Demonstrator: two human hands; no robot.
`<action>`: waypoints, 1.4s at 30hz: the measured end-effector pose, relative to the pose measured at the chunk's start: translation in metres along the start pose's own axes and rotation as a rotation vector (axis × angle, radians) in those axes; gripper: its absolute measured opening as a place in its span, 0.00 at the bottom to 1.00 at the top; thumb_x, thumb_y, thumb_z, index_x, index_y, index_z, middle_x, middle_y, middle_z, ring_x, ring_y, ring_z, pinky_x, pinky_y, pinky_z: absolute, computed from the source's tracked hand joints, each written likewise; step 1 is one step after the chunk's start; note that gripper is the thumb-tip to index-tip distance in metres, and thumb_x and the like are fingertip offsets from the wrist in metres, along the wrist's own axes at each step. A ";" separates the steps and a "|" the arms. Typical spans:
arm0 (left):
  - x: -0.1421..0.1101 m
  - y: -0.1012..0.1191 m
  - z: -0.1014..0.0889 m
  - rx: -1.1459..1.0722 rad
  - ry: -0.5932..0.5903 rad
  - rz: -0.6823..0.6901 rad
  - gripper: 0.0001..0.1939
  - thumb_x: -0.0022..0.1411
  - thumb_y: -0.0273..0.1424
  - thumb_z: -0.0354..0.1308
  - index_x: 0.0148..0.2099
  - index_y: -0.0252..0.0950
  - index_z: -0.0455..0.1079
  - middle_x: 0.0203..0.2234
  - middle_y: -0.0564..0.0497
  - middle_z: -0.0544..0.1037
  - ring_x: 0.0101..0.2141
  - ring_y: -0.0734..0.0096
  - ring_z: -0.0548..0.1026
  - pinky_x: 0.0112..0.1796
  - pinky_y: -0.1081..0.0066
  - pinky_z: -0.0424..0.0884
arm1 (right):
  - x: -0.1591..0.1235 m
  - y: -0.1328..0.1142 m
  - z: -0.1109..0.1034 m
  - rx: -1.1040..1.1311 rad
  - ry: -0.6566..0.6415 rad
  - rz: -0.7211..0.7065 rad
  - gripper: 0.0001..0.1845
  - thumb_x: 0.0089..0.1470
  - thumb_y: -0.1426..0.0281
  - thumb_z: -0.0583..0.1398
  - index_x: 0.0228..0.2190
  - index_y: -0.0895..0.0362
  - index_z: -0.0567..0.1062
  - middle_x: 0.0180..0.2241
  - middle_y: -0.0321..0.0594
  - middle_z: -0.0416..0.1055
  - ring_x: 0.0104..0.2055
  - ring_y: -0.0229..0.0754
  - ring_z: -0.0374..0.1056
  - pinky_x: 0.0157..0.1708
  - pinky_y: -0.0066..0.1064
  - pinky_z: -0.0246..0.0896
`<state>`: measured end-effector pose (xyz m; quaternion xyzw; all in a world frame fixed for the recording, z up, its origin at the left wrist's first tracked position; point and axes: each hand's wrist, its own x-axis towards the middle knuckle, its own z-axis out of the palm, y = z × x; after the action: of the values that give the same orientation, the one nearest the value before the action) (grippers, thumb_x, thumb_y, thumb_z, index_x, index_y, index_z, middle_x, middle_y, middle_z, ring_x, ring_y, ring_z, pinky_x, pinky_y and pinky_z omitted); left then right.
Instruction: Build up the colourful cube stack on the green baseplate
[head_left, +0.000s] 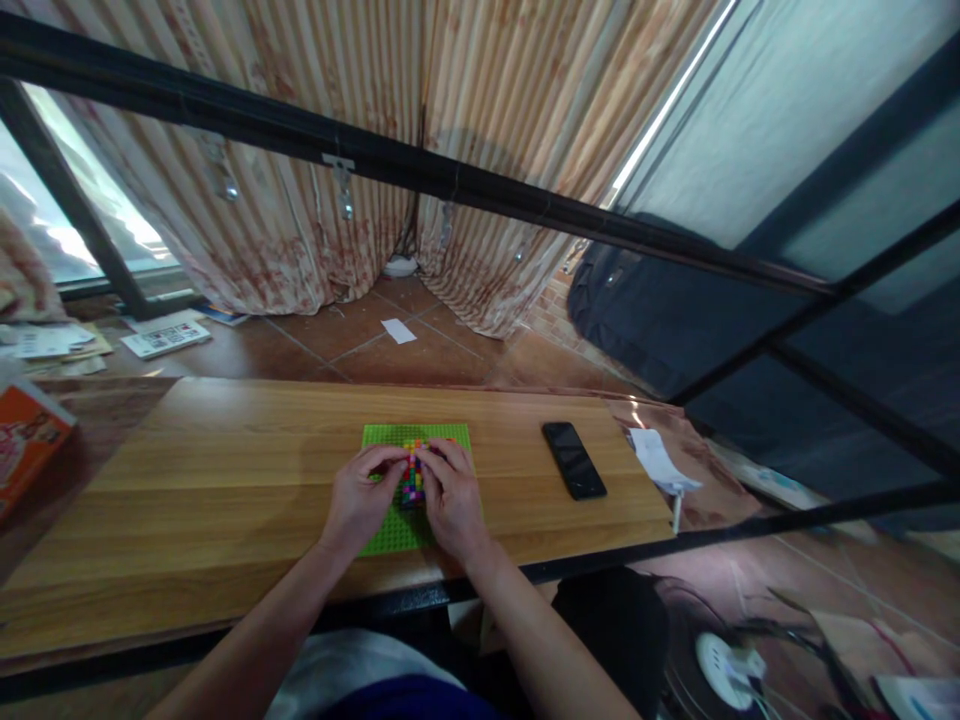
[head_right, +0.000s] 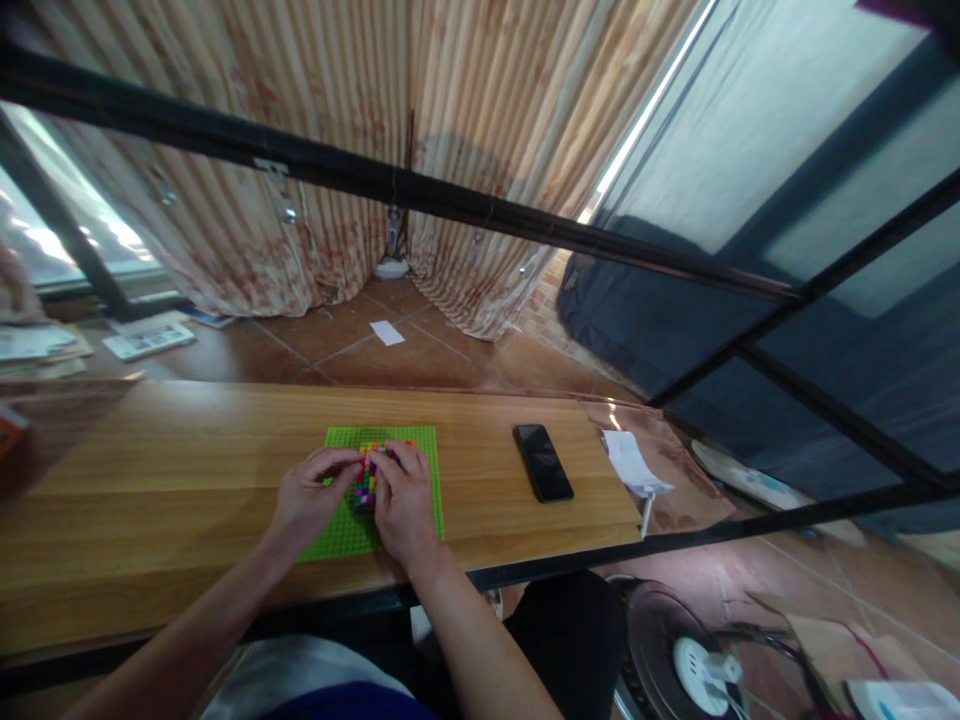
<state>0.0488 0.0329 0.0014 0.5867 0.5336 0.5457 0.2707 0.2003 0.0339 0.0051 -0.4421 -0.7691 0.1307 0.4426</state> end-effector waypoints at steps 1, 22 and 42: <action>0.001 0.000 0.001 -0.024 0.008 -0.037 0.08 0.56 0.36 0.60 0.35 0.38 0.76 0.30 0.51 0.79 0.32 0.69 0.76 0.37 0.69 0.73 | 0.000 0.000 0.000 -0.016 -0.010 -0.007 0.17 0.63 0.74 0.53 0.49 0.52 0.76 0.50 0.45 0.69 0.54 0.44 0.62 0.58 0.43 0.59; 0.008 -0.008 -0.001 -0.205 -0.045 -0.247 0.12 0.53 0.36 0.57 0.37 0.35 0.74 0.32 0.49 0.80 0.35 0.65 0.76 0.42 0.64 0.72 | -0.001 -0.008 -0.005 -0.232 -0.163 -0.076 0.21 0.62 0.77 0.52 0.52 0.52 0.74 0.53 0.48 0.65 0.56 0.48 0.58 0.59 0.48 0.58; 0.025 -0.002 0.030 -0.014 -0.139 -0.247 0.20 0.59 0.46 0.48 0.40 0.37 0.73 0.35 0.48 0.80 0.37 0.61 0.76 0.42 0.64 0.70 | -0.042 0.017 -0.051 0.069 0.173 0.292 0.15 0.59 0.74 0.53 0.44 0.55 0.77 0.44 0.46 0.74 0.48 0.43 0.71 0.50 0.38 0.68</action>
<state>0.0716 0.0647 0.0006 0.5510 0.5780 0.4698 0.3763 0.2599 0.0006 0.0009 -0.5434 -0.6508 0.1811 0.4984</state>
